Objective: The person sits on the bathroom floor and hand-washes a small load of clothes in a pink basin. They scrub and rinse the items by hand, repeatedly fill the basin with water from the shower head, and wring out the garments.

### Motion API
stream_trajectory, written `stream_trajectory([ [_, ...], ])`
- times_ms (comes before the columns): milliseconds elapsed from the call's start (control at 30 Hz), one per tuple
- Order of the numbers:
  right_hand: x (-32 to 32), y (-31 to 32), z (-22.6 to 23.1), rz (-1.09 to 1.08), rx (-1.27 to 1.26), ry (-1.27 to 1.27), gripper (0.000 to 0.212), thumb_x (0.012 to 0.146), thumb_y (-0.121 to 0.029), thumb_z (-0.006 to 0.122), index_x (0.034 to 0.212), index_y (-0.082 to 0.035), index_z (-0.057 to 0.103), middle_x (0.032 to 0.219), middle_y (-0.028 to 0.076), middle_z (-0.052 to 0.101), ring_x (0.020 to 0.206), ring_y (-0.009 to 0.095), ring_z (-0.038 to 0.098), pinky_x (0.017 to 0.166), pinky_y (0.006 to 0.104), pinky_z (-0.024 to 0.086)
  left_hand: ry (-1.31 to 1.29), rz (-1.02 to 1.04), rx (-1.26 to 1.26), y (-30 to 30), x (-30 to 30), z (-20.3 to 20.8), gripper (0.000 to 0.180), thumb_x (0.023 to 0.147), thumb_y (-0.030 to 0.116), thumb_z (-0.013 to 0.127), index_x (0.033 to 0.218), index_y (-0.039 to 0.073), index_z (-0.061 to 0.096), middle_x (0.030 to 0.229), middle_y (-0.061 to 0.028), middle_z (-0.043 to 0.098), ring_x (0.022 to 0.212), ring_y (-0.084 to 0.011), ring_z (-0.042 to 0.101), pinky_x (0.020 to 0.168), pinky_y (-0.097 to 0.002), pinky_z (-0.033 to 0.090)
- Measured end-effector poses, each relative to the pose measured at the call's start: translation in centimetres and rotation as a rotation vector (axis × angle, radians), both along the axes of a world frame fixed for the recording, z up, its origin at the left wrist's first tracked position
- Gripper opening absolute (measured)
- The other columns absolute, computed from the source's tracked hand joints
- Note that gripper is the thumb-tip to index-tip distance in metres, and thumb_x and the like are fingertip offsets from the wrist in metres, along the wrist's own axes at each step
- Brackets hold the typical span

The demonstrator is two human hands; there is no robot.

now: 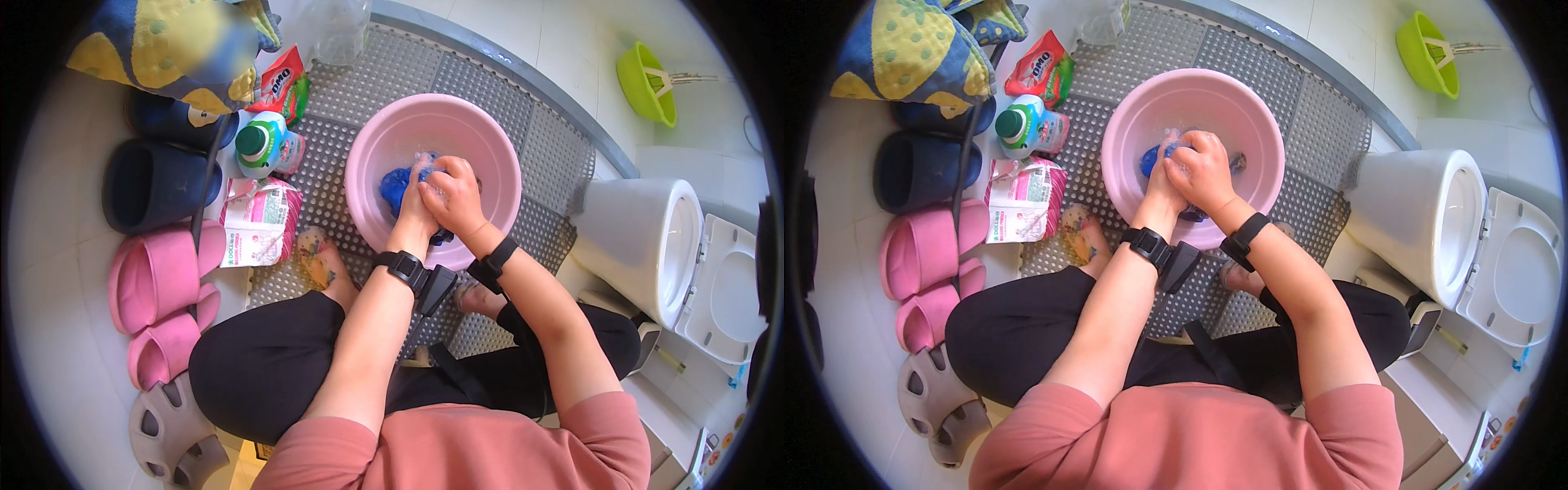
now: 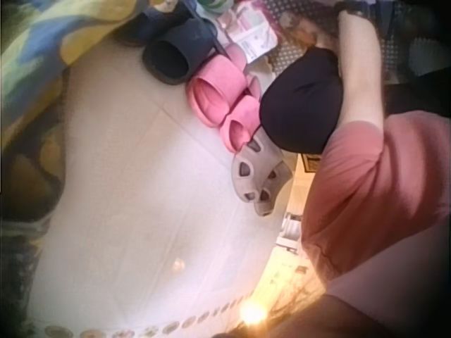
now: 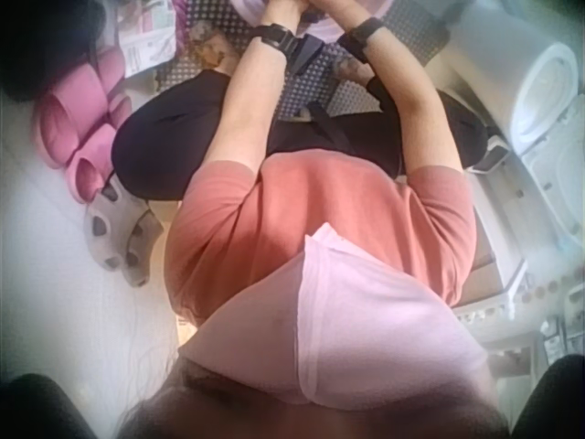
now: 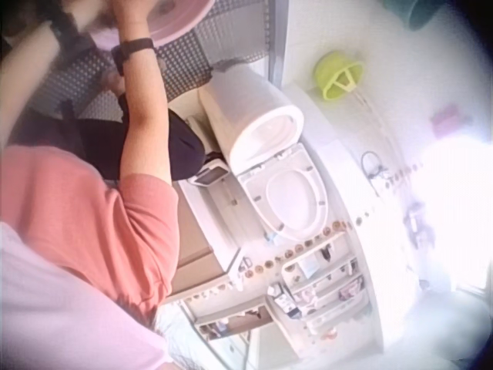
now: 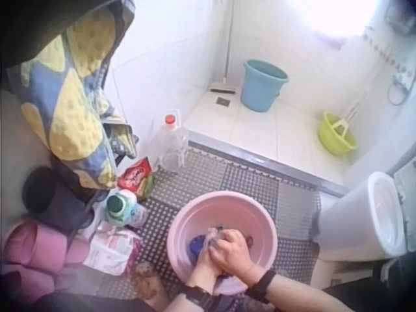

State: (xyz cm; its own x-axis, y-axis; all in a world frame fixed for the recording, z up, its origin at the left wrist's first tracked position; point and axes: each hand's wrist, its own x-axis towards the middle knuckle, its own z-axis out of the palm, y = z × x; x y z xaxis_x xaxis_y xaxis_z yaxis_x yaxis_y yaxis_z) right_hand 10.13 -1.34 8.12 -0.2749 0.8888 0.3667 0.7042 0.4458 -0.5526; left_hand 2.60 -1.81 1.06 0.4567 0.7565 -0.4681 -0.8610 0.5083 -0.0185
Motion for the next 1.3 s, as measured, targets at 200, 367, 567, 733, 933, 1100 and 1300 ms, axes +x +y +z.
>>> stream_trajectory([
  [200,0.7,-0.4,-2.1,-0.111,-0.2,0.104,0.019,0.075,-0.021,0.06,0.069,-0.002,0.063,0.082,0.014,0.059,0.079,0.032,0.057,0.071,0.0408,0.046,0.486,-0.063,-0.062,-1.0,1.5,-1.2,0.032,0.091,0.032,0.042,0.104,0.007,0.057,0.097,-0.0069,0.058,0.091,-0.0185,0.056,0.079,-0.031,0.046],
  [367,2.5,1.8,-5.7,-0.232,-0.717,0.161,0.037,0.088,-0.037,0.052,0.088,-0.002,0.066,0.102,0.017,0.063,0.088,0.029,0.06,0.075,0.0363,0.046,1.078,-0.309,-0.076,-1.4,0.1,2.4,0.052,0.09,0.043,0.04,0.108,-0.003,0.054,0.087,-0.015,0.062,0.063,-0.0225,0.061,0.056,-0.0321,0.049],
  [567,8.3,5.9,-11.1,-0.523,-0.951,0.567,0.043,0.089,-0.034,0.052,0.118,-0.003,0.056,0.109,0.013,0.063,0.101,0.027,0.059,0.089,0.0341,0.045,1.253,-0.018,0.094,1.8,-4.8,7.8,0.031,0.091,0.025,0.048,0.113,0.003,0.047,0.076,-0.0094,0.058,0.049,-0.0132,0.056,0.038,-0.0258,0.042],
  [733,5.5,2.8,-13.8,-0.201,-0.576,-0.282,0.041,0.076,-0.024,0.062,0.114,-0.008,0.06,0.11,0.018,0.06,0.105,0.037,0.055,0.092,0.0404,0.044,1.247,0.059,0.185,2.7,-6.7,10.9,0.029,0.089,0.018,0.053,0.114,0.006,0.047,0.094,-0.0084,0.056,0.051,-0.011,0.054,0.041,-0.0226,0.041],
  [933,3.5,2.1,-12.0,-0.192,-0.942,-0.166,0.029,0.077,-0.029,0.06,0.1,-0.012,0.066,0.103,0.015,0.063,0.096,0.034,0.06,0.082,0.0395,0.048,1.242,-0.044,0.202,3.3,-6.9,11.5,0.031,0.088,0.017,0.055,0.115,0.005,0.047,0.097,-0.0088,0.055,0.052,-0.0114,0.053,0.044,-0.0218,0.041],
  [1100,8.8,4.2,-10.2,-0.246,-0.926,0.316,0.036,0.076,-0.023,0.06,0.109,-0.009,0.06,0.101,0.016,0.064,0.097,0.03,0.061,0.082,0.0386,0.047,1.26,-0.07,0.231,2.8,-5.9,10.3,0.031,0.087,0.018,0.056,0.114,0.005,0.048,0.095,-0.0082,0.056,0.053,-0.0112,0.054,0.044,-0.0222,0.041],
  [1300,7.1,-0.2,-9.7,-0.094,-0.913,-0.504,0.073,0.069,-0.034,0.075,0.133,-0.018,0.042,0.124,0.02,0.049,0.109,0.039,0.053,0.092,0.0427,0.045,1.273,-0.145,0.235,2.2,-5.3,10.0,0.032,0.087,0.017,0.056,0.115,0.006,0.048,0.093,-0.0071,0.058,0.056,-0.0107,0.055,0.046,-0.0232,0.043],
])
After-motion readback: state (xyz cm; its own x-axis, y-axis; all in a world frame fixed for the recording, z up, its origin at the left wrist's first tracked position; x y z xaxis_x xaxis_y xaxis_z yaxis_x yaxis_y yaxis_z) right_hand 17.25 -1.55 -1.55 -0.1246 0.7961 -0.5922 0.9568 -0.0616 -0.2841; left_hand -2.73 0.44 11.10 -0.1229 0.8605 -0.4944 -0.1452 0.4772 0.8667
